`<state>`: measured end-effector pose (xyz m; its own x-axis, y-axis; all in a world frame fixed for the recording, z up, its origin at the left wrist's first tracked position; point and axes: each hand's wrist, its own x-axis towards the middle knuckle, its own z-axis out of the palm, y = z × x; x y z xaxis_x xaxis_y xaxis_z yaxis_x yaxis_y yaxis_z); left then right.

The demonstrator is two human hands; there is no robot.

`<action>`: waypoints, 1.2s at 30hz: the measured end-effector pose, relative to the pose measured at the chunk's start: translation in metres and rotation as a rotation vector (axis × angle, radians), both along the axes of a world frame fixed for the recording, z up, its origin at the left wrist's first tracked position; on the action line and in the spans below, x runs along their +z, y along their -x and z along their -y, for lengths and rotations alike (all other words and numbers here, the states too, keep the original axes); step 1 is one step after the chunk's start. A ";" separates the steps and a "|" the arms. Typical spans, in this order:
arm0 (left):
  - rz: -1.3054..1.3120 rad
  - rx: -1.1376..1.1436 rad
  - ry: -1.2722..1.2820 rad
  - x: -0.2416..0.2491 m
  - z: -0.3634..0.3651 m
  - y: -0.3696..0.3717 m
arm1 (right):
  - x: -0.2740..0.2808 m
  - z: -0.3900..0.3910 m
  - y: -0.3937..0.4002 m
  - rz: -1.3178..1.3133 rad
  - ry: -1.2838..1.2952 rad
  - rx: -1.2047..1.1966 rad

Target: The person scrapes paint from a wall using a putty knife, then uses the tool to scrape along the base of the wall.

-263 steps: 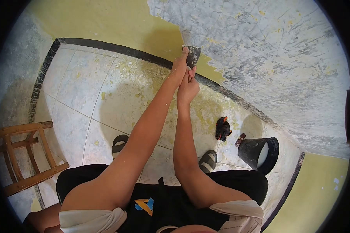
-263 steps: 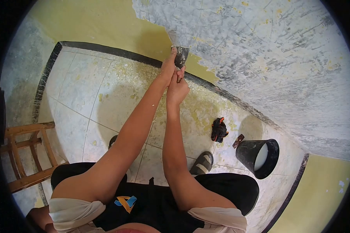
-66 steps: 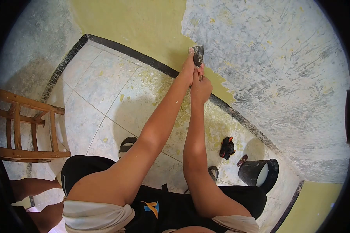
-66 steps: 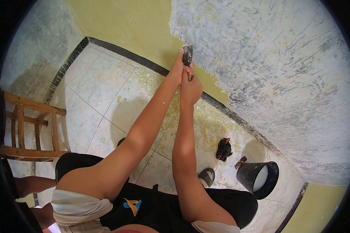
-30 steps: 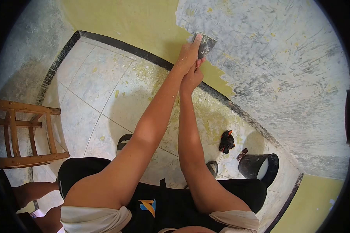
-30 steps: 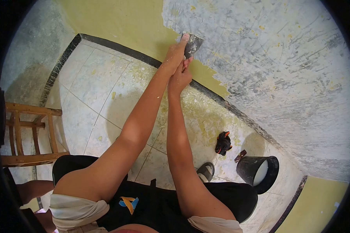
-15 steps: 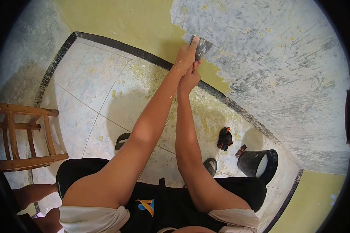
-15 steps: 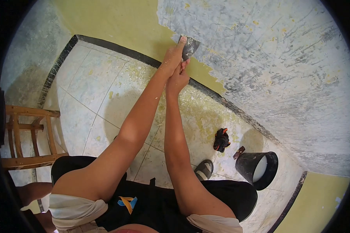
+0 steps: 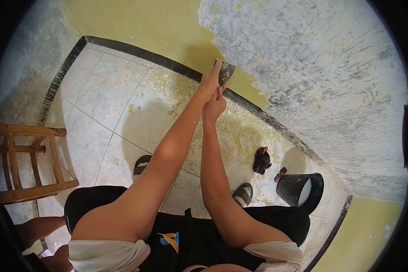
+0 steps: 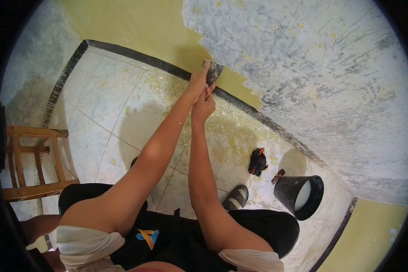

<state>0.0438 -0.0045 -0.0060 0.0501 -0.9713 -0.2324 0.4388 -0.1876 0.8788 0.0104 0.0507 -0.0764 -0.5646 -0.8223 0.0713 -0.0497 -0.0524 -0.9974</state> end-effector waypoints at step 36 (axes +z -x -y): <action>-0.195 -0.148 -0.111 0.003 0.006 0.025 | 0.027 -0.002 0.042 -0.326 -0.077 -0.025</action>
<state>0.0189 -0.0107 -0.0030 -0.1473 -0.9328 -0.3290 0.5587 -0.3529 0.7506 -0.0316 0.0529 -0.0496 -0.5427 -0.8183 0.1894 -0.3670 0.0282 -0.9298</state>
